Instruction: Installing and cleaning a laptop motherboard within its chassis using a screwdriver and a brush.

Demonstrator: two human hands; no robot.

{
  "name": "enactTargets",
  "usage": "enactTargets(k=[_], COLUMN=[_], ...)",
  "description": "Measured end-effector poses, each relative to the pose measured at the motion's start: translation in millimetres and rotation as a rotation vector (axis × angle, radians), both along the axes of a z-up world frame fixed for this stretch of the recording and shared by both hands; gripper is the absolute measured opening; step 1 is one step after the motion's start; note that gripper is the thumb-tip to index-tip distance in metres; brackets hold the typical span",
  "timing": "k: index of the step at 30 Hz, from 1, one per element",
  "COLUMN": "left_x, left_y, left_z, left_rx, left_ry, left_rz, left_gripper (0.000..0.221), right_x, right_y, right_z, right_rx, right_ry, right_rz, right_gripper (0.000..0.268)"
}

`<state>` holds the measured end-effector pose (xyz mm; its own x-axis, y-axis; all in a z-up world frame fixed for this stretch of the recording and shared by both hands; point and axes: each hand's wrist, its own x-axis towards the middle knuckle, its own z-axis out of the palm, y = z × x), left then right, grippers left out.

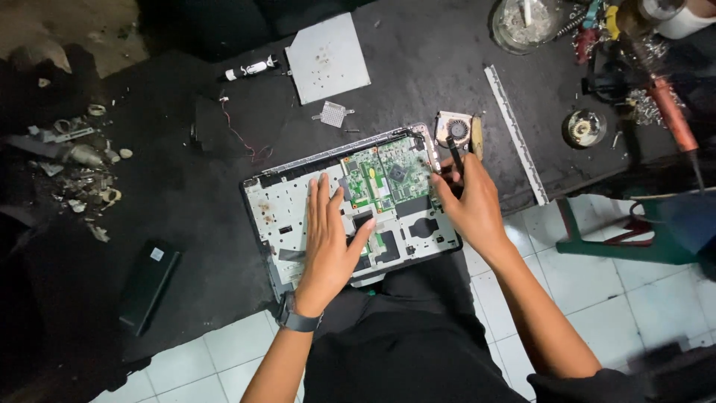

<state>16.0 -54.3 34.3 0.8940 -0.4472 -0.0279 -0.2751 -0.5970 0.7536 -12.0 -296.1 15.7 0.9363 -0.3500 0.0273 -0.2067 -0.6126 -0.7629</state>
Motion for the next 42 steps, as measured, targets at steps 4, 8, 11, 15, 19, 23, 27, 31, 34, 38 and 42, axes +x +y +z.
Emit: enactTargets(k=[4, 8, 11, 15, 19, 23, 27, 31, 34, 38, 42], left_x=[6, 10, 10, 10, 13, 21, 34, 49, 68, 105, 127], left_y=[1, 8, 9, 11, 12, 11, 11, -5, -22, -49, -69], left_z=[9, 5, 6, 4, 11, 21, 27, 33, 15, -17, -21], left_rx=[0.004, 0.089, 0.128, 0.182, 0.187, 0.246, 0.257, 0.175, 0.133, 0.114, 0.069], left_ry=[0.033, 0.008, 0.016, 0.028, 0.011, 0.023, 0.066, -0.042, -0.170, -0.218, -0.252], left_rz=[0.001, -0.116, -0.156, -0.191, -0.205, -0.202, -0.149, -0.141, -0.159, -0.184, -0.217], left_gripper=[0.076, 0.068, 0.068, 0.072, 0.070, 0.064, 0.052, 0.039, 0.031, 0.026, 0.015], right_x=[6, 15, 17, 13, 8, 9, 14, 27, 43, 60, 66], right_y=[-6, -4, -9, -26, -23, -27, -27, -20, -8, -10, -8], right_z=[1, 14, 6, -12, -6, -8, 5, 6, 9, -20, -24], right_rx=[-0.004, 0.042, 0.066, 0.126, 0.075, 0.046, 0.026, -0.005, 0.002, -0.077, -0.052], right_ry=[0.043, 0.057, 0.034, 0.041, 0.084, 0.099, 0.100, -0.016, -0.116, -0.146, -0.154], right_rz=[0.020, 0.031, 0.044, 0.095, 0.109, 0.116, 0.092, 0.032, 0.065, 0.086, 0.074], right_gripper=[0.020, 0.023, 0.028, 0.036, 0.033, 0.026, 0.036, 0.040, 0.026, 0.014, 0.006])
